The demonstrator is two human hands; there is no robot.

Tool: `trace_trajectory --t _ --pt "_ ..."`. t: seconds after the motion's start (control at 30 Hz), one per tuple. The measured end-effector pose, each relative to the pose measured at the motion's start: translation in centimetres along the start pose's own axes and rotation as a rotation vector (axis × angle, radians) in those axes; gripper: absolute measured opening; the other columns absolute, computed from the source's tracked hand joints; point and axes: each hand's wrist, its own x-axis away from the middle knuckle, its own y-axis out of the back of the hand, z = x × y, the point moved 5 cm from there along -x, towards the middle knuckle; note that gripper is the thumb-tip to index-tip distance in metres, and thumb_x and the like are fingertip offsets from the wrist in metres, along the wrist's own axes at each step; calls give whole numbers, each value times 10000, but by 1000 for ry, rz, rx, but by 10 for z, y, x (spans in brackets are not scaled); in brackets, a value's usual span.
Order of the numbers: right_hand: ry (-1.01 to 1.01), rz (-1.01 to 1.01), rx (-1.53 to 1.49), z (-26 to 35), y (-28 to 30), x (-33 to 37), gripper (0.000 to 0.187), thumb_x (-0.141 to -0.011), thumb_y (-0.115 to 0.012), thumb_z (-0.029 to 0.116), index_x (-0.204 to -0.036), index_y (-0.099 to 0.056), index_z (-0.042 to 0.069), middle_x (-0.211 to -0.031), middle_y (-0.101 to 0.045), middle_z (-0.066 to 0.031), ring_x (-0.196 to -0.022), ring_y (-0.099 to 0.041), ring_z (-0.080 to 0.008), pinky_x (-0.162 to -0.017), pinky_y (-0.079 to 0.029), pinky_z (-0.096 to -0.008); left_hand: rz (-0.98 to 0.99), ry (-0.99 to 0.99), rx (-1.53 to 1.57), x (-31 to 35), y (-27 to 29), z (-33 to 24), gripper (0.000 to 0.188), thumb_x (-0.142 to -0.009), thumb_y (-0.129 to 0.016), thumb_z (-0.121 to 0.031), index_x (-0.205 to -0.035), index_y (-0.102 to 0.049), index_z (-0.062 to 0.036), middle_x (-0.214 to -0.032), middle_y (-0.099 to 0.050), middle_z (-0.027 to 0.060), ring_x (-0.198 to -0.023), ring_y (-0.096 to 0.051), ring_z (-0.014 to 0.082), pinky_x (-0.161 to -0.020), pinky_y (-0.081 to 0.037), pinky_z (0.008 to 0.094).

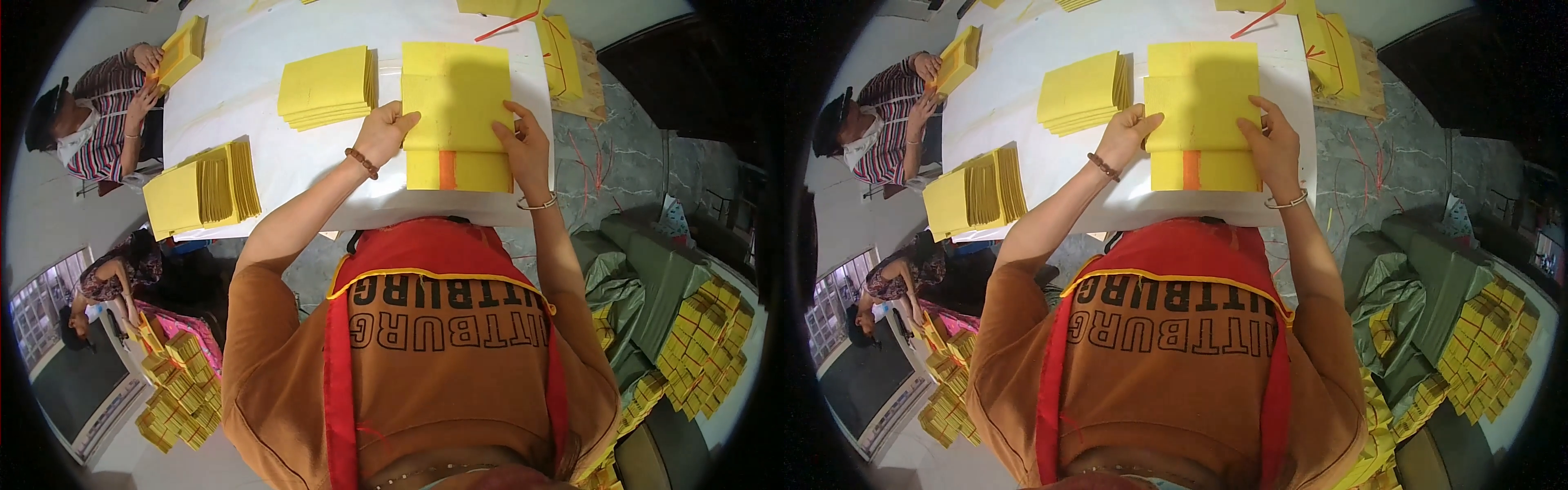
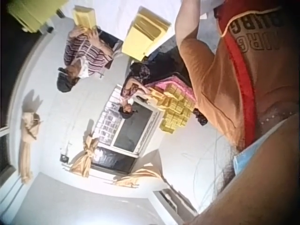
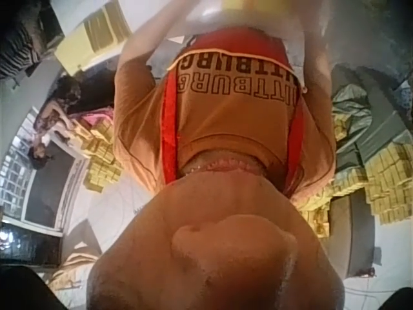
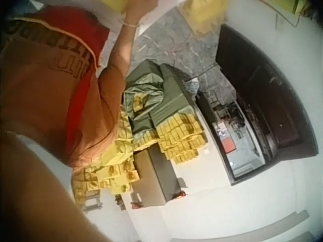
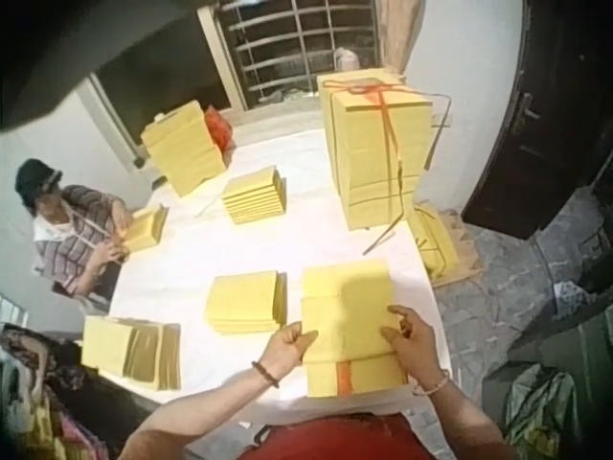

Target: Stack and organize small yellow square papers with silver foil centers.

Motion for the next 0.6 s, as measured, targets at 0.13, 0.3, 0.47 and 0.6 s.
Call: trace_trajectory --t 0.13,0.3,0.47,0.6 --pt "2 -13 18 -5 -2 -1 350 -775 -670 161 -1108 -594 85 -578 -424 22 -523 -371 -67 -489 -331 -227 -30 -17 74 4 2 -9 205 -839 -608 -201 -878 -532 -14 -586 -490 3 -498 -429 79 -434 -324 250" --pt "7 -23 -34 -17 -2 -4 347 -769 -673 162 -1095 -598 69 -579 -429 19 -523 -378 -72 -485 -329 -233 -404 -629 -653 39 6 -64 425 -784 -642 -233 -1140 -515 -36 -1107 -544 158 -995 -506 296 -831 -390 419" --pt "1 -39 -39 -8 -1 0 351 -768 -673 164 -1094 -596 60 -567 -431 18 -525 -383 -67 -497 -349 -240 93 -903 -977 62 -51 -61 576 -786 -625 -337 -1244 -456 -32 -1272 -462 137 -1199 -396 305 -980 -301 444" --pt "-13 -12 21 3 -2 4 353 -770 -670 154 -1102 -592 64 -660 -511 -21 -546 -435 -86 -496 -364 -236 189 -862 -1073 63 -55 -47 670 -794 -595 -399 -1316 -385 -36 -1368 -361 151 -1287 -301 300 -1038 -236 462"
